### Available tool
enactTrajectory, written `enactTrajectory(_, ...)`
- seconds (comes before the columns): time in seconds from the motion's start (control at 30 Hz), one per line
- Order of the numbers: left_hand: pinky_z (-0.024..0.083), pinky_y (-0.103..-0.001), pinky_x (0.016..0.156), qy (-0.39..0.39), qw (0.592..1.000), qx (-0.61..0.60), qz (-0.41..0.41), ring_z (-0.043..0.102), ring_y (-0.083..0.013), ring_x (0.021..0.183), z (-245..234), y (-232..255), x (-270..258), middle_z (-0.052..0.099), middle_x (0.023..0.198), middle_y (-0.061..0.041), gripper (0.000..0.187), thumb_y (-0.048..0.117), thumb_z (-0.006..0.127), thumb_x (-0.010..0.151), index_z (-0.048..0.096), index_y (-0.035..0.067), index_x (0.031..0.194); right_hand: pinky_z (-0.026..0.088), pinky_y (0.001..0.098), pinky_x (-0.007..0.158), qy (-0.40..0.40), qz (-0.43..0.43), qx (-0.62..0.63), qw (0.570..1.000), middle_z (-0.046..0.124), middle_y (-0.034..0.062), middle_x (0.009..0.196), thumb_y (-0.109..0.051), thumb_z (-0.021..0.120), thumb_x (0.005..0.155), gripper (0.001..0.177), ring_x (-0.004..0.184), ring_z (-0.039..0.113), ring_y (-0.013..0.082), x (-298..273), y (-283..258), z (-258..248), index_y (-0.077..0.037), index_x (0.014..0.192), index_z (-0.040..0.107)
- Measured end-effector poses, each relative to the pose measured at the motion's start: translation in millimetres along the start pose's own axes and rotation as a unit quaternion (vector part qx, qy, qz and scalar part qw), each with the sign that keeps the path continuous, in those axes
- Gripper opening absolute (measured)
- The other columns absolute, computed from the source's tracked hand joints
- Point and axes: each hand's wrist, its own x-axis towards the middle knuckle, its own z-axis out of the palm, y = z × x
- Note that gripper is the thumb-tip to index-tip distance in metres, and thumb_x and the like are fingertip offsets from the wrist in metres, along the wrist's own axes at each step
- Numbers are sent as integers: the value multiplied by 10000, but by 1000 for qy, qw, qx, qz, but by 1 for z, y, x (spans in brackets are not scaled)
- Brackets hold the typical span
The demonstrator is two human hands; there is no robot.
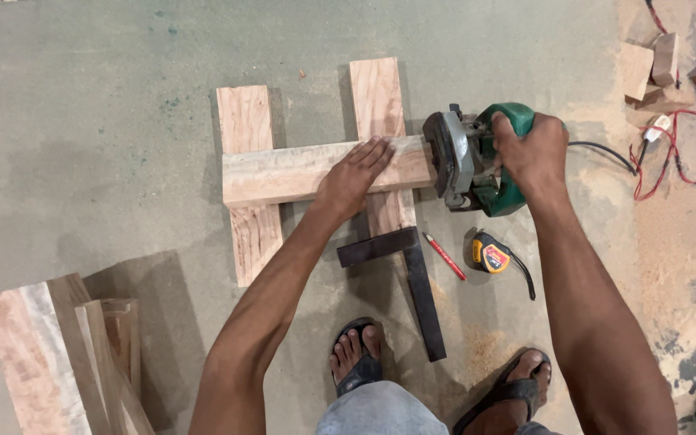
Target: The person measures and marks wooden planks with a tape measure and square, then cuts them to size using a circular saw. After cutting, the person sits on the floor and sands the edges of the wood pieces using an orbital sander.
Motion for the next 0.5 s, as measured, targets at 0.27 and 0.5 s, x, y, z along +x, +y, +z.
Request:
enactTrajectory(0.27,186,-341,1281,-12,1000,18,16,266,-221,1528,-2,-2,1,298,1655,-63,980,-118,715,695,327,94,1569,558,341,570,8,-8,4,1000,690,82,660,-283,706,979,367,552,681,173,7,2,4,33,792,707)
enactTrajectory(0.5,178,-350,1284,-10,999,20,24,254,-218,1533,-3,-3,1,292,1658,-61,959,-62,733,725,313,93,1572,556,337,555,5,-6,0,1000,683,75,650,-268,702,985,347,545,675,162,12,1,6,16,787,707)
